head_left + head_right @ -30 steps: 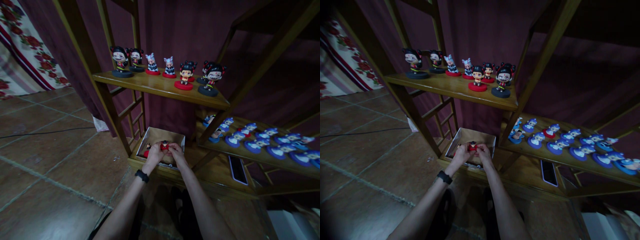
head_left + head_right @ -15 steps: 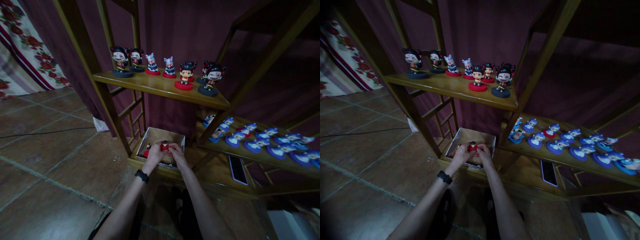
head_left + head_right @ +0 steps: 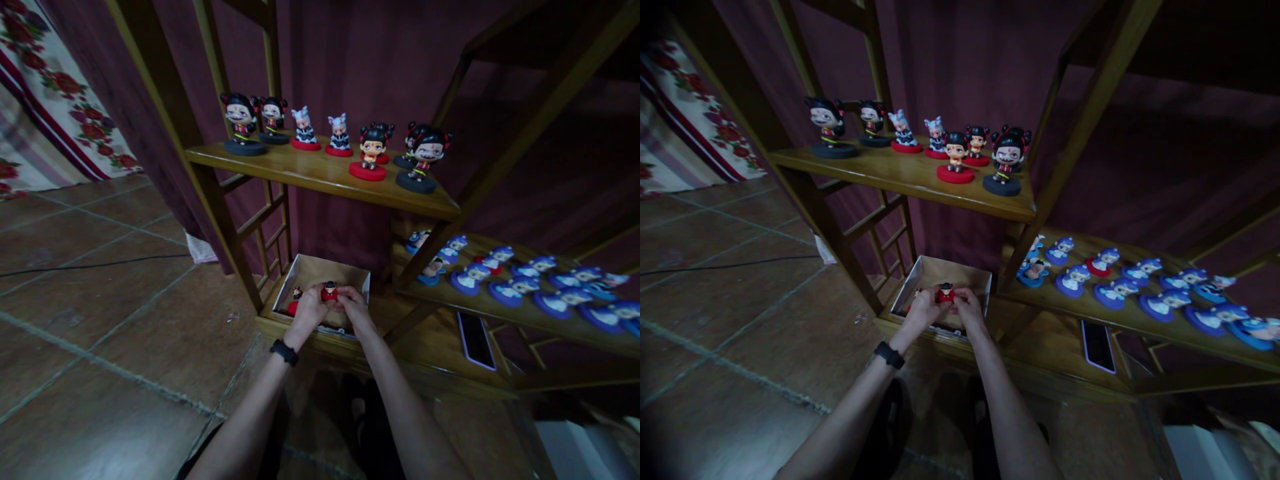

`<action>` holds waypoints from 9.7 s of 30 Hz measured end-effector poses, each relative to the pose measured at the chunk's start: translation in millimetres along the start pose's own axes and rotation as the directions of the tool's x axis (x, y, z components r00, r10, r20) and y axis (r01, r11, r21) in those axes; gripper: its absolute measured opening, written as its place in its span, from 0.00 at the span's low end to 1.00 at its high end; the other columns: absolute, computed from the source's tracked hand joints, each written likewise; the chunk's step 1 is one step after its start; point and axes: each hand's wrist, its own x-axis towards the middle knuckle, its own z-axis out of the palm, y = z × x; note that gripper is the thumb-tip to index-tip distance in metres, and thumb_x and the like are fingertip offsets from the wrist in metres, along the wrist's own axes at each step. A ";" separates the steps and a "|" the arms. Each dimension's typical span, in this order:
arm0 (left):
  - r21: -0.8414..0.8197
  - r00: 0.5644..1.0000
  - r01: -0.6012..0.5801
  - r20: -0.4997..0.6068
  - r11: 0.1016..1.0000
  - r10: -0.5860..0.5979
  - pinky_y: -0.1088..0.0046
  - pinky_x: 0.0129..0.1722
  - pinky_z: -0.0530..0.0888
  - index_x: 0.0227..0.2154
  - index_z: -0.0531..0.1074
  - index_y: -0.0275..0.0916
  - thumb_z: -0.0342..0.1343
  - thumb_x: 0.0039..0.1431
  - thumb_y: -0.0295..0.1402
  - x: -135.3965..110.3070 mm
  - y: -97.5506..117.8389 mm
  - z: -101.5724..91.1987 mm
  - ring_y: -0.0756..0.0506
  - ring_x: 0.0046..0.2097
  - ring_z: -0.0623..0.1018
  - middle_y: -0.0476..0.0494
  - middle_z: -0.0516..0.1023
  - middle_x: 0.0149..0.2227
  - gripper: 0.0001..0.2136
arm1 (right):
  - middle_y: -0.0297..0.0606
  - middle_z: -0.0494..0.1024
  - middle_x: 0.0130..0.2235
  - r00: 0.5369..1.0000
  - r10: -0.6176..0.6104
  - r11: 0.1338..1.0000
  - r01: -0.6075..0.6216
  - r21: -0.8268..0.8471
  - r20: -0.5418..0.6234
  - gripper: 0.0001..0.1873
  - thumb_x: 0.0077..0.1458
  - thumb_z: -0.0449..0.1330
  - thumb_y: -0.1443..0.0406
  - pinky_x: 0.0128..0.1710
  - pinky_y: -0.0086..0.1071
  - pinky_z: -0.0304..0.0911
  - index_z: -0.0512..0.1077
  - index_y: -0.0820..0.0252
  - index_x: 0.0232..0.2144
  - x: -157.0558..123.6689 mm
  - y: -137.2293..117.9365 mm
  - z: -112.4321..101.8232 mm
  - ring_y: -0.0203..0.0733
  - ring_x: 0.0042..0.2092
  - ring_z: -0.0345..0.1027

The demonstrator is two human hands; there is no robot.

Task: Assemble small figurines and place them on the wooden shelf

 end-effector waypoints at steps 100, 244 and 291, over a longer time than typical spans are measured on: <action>-0.003 1.000 -0.015 -0.009 1.000 0.015 0.77 0.35 0.68 0.46 0.68 0.37 0.54 0.50 0.36 -0.3 -0.6 0.5 0.47 0.39 0.75 0.42 0.76 0.39 0.19 | 0.28 0.72 0.25 1.000 0.014 1.000 -0.014 -0.010 0.012 0.10 0.38 0.56 0.65 0.25 0.29 0.65 0.67 0.57 0.29 0.2 -0.7 0.2 0.32 0.23 0.66; -0.078 0.999 -0.051 -0.021 0.996 0.050 0.75 0.32 0.67 0.43 0.70 0.36 0.55 0.49 0.33 -0.3 -1.8 2.8 0.47 0.34 0.74 0.43 0.76 0.33 0.17 | 0.29 0.74 0.24 0.998 0.039 0.995 -0.043 0.088 0.044 0.12 0.39 0.60 0.62 0.24 0.28 0.66 0.70 0.58 0.31 0.1 2.3 -0.7 0.32 0.23 0.68; 0.516 0.938 -0.299 0.003 0.803 0.347 0.67 0.40 0.68 0.55 0.51 0.29 0.43 0.53 0.19 -23.4 15.9 18.4 0.43 0.45 0.69 0.31 0.65 0.45 0.24 | 0.32 0.75 0.35 0.985 -0.145 0.989 0.147 -0.019 0.096 0.18 0.37 0.62 0.65 0.39 0.31 0.64 0.69 0.55 0.36 12.4 15.6 -13.0 0.36 0.36 0.67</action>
